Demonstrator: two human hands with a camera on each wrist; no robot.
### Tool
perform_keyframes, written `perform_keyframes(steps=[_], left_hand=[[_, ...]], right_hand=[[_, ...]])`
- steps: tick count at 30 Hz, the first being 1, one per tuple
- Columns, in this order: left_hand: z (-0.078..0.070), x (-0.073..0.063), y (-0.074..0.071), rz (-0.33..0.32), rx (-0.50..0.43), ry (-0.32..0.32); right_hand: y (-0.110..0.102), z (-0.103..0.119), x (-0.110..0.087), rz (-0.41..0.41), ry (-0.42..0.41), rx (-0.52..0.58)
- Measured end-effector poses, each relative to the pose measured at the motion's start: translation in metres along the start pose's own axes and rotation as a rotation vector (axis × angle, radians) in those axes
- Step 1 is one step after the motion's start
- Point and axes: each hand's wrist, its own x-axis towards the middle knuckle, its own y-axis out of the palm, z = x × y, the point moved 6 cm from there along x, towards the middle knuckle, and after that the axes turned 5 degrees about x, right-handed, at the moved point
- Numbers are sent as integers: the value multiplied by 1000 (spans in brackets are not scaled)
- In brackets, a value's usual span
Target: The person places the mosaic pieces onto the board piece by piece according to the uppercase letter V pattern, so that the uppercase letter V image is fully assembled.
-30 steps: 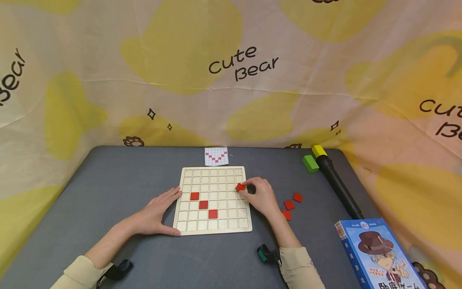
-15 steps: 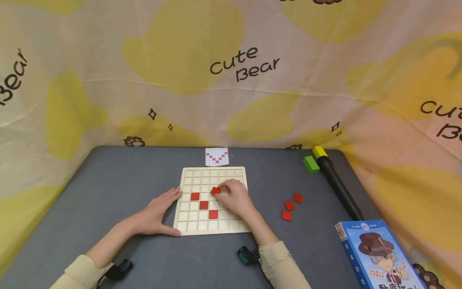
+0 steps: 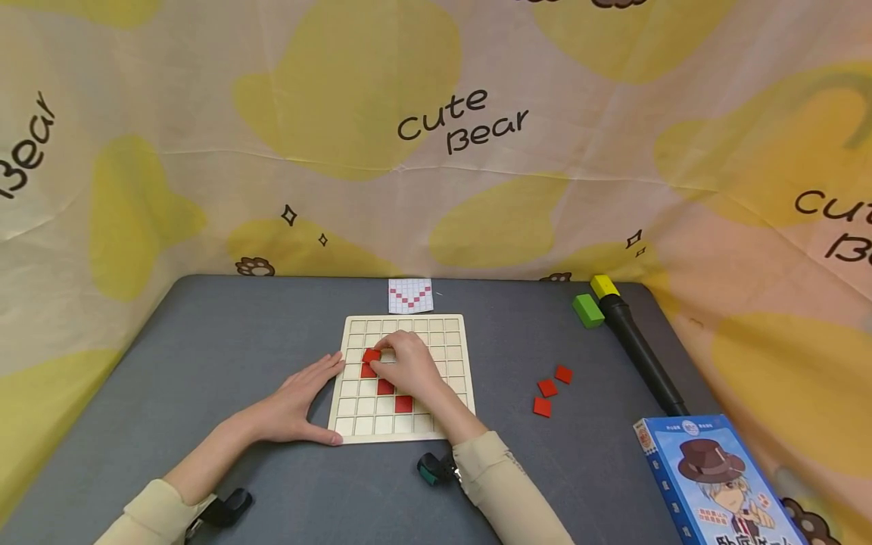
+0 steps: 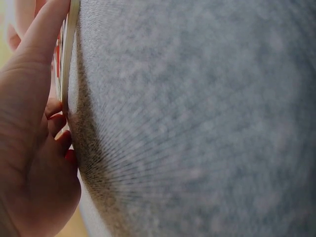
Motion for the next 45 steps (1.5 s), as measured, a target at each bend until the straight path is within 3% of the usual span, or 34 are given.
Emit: perform_keyframes(steps=[12,25,33,41,45], left_hand=[[0,0,-1,5,-5,1],[0,0,-1,9,0,-6],[1,2,1,16,7,-14],[2,2,1,12,0,-12],[2,2,3,7,3,-11]], right_hand=[[22,9,16,22,-28,-63],[25,12,14,-25,-15,-87],[27,9,13,-12,-6,-67],[18,4,10,-15,-36,57],[7,-3,4,-62,30,171]])
